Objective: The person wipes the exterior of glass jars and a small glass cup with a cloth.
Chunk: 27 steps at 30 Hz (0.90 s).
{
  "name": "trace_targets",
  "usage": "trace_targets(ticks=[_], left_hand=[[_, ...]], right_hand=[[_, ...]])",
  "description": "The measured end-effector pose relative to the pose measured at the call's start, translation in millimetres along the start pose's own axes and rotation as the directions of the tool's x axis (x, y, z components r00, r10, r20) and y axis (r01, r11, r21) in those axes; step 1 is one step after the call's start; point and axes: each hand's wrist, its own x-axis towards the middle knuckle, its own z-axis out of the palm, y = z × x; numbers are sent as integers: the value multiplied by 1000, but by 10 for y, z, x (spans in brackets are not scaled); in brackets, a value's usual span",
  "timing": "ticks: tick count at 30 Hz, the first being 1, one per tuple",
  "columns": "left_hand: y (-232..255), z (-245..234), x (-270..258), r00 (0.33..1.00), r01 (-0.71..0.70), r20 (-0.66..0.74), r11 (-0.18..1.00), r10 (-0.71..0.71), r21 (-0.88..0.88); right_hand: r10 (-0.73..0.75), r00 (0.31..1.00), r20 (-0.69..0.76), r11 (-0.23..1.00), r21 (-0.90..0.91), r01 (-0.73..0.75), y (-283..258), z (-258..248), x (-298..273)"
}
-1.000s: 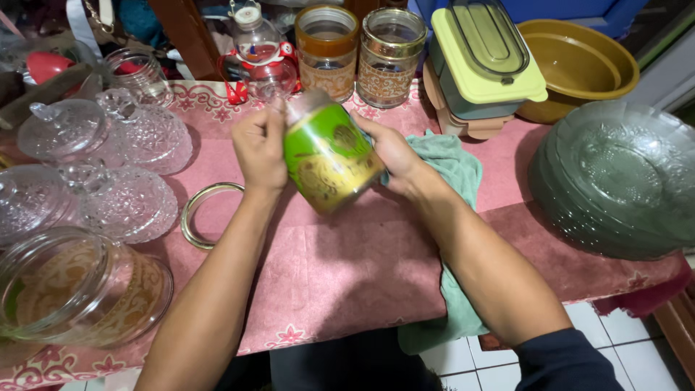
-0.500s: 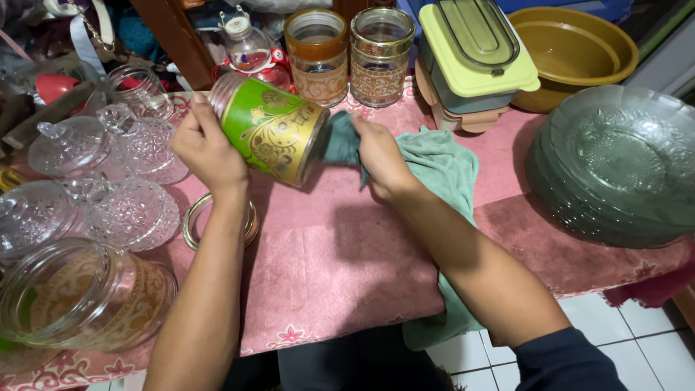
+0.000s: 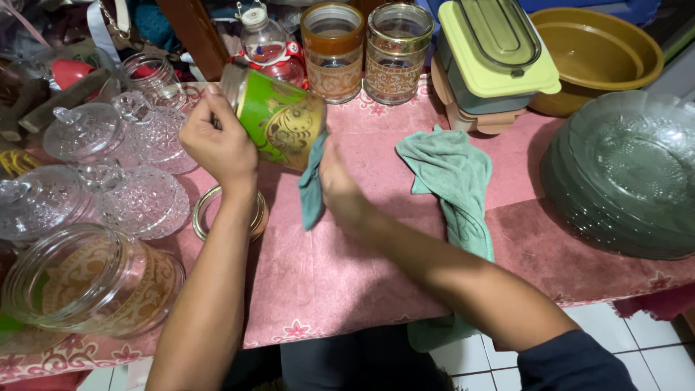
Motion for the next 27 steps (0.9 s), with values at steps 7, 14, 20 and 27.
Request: trace_targets(ticks=[7,14,20,27], left_hand=[[110,101,-130,994,-89,59,994,92,-60],[15,34,-71,972,-208,110,978,208,-5],[38,1,-113,923,-345,199,938,330,42],[26,31,-178,700,-612,439,790,563,-36]], right_hand=[[136,985,109,840,515,-172,-113,-294,159],[206,978,-33,904,389,-178,-563,-657,139],[-156,951,-267,965,165,204,-544,-967,257],[-201,896,-396,914,-405,26,-364,-1322,452]])
